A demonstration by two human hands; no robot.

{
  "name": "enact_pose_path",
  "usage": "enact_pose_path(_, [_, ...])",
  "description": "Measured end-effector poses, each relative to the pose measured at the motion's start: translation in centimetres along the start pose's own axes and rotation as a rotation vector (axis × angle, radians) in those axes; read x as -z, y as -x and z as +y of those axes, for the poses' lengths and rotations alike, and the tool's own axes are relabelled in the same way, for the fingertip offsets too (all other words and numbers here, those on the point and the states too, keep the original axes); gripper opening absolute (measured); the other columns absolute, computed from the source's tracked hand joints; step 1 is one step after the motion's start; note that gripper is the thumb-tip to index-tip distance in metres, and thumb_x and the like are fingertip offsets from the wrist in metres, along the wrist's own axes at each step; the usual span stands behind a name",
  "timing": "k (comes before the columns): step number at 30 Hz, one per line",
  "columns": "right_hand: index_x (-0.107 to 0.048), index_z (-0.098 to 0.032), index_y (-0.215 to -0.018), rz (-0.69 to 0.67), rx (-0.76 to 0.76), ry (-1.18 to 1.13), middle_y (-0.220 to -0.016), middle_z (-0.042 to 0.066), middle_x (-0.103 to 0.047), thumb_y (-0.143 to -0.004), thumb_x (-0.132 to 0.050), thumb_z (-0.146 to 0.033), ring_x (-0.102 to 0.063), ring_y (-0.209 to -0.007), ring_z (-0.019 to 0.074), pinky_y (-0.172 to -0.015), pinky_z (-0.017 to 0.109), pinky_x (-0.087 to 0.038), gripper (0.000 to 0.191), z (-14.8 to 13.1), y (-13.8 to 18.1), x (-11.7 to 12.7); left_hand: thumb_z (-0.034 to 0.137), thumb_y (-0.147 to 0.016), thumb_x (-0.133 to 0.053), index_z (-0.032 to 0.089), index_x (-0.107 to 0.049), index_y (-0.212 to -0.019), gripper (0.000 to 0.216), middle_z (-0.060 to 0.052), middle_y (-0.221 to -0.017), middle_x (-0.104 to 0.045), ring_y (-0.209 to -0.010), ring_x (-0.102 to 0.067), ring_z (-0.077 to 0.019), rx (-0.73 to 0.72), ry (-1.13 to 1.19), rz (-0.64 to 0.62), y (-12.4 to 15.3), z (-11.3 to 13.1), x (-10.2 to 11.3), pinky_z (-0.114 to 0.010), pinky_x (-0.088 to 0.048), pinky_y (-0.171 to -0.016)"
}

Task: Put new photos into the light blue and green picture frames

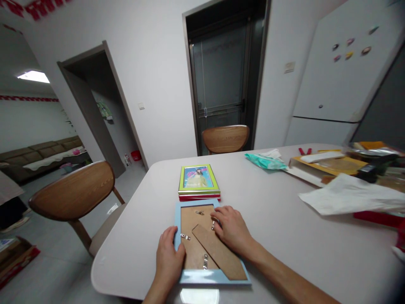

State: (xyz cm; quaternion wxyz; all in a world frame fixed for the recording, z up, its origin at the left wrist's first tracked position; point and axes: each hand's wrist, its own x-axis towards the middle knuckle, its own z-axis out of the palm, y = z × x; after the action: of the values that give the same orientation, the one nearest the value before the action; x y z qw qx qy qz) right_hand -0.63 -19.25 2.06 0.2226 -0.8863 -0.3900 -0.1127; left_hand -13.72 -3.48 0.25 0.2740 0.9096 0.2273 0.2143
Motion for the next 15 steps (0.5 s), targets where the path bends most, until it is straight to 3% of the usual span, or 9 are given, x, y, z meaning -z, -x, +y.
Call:
enact_pose_path(2, [-0.059, -0.02, -0.09, 0.004, 0.052, -0.037, -0.096, 0.004, -0.057, -0.076, -0.043, -0.021, -0.043, -0.092, 0.018, -0.079, 0.03, -0.03, 0.021, -1.2, -0.2, 0.0, 0.015, -0.066, -0.044, 0.011, -0.05, -0.105, 0.04, -0.01, -0.11, -0.052, -0.103, -0.046, -0.0211, 0.004, 0.029, 0.019, 0.2, -0.2, -0.2, -0.034, -0.033, -0.091])
enact_pose_path(8, [-0.062, -0.019, -0.074, -0.157, 0.193, -0.071, -0.08, 0.003, -0.057, -0.075, -0.049, -0.032, -0.046, -0.082, 0.0165, -0.074, 0.028, -0.032, 0.018, -5.7, -1.1, -1.4, 0.015, -0.066, -0.045, 0.012, -0.051, -0.103, 0.037, -0.01, -0.106, -0.054, -0.101, -0.047, -0.0218, -0.011, 0.077, 0.044, 0.3, -0.2, -0.3, -0.036, -0.034, -0.091])
enact_pose_path(15, [-0.06, -0.018, -0.071, -0.129, 0.168, -0.035, -0.078, 0.004, -0.053, -0.074, -0.05, -0.032, -0.045, -0.079, 0.0166, -0.07, 0.027, -0.032, 0.018, -6.9, -1.5, -2.2, 0.015, -0.069, -0.043, 0.012, -0.052, -0.101, 0.034, -0.01, -0.103, -0.054, -0.098, -0.048, -0.0207, -0.031, 0.087, 0.037, 0.3, 0.0, -0.1, -0.035, -0.036, -0.089])
